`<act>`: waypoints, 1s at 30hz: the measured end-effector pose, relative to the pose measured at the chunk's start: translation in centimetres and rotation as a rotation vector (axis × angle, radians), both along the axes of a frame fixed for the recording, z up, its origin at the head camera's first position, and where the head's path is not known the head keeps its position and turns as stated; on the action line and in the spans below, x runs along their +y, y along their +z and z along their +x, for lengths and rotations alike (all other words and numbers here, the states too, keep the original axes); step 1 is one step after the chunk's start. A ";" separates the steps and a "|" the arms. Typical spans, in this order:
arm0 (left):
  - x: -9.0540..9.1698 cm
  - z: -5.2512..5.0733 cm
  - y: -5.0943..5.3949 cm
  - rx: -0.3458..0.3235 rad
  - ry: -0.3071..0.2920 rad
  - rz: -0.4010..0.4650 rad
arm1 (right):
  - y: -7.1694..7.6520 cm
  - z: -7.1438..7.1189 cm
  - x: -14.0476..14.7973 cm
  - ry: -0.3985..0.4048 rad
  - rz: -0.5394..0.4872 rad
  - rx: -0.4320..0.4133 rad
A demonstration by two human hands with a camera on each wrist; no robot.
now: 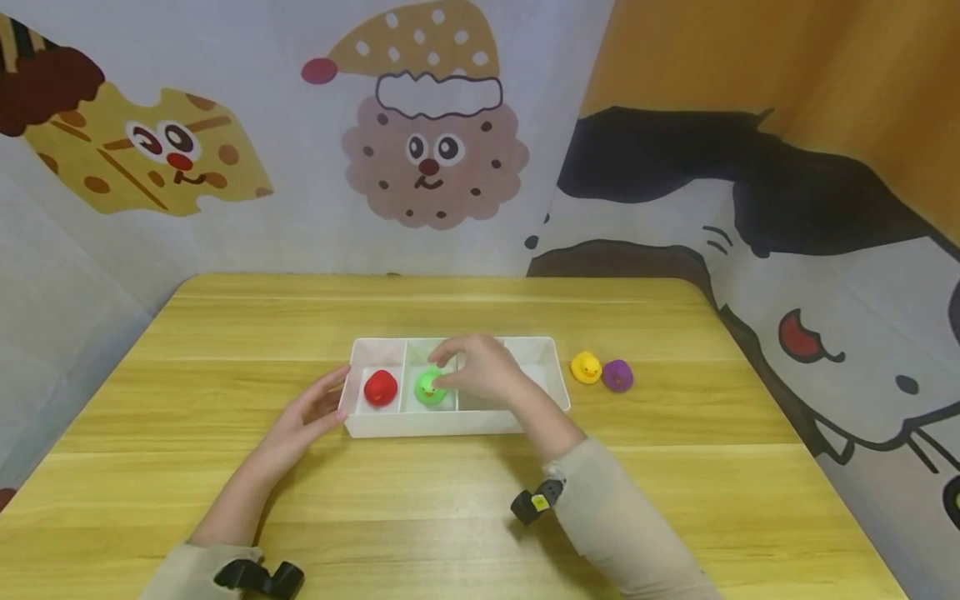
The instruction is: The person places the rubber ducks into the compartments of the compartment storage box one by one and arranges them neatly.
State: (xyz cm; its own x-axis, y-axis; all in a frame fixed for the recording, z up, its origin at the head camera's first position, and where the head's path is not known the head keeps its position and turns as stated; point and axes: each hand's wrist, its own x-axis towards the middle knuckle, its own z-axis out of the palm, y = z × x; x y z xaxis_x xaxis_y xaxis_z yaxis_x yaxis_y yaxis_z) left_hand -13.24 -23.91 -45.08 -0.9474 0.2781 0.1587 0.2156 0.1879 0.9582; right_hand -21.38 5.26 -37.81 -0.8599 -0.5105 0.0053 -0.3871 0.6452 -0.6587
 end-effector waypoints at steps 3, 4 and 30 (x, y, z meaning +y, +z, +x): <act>0.0 0.0 0.0 -0.001 -0.001 0.001 | 0.2 0.2 0.4 -0.004 -0.020 0.015; 0.0 0.0 0.0 -0.001 -0.003 0.001 | 0.3 0.2 0.5 -0.004 -0.026 0.020; -0.1 -0.1 -0.1 -0.001 0.002 -0.018 | 3.3 3.9 7.1 -0.113 -0.219 0.100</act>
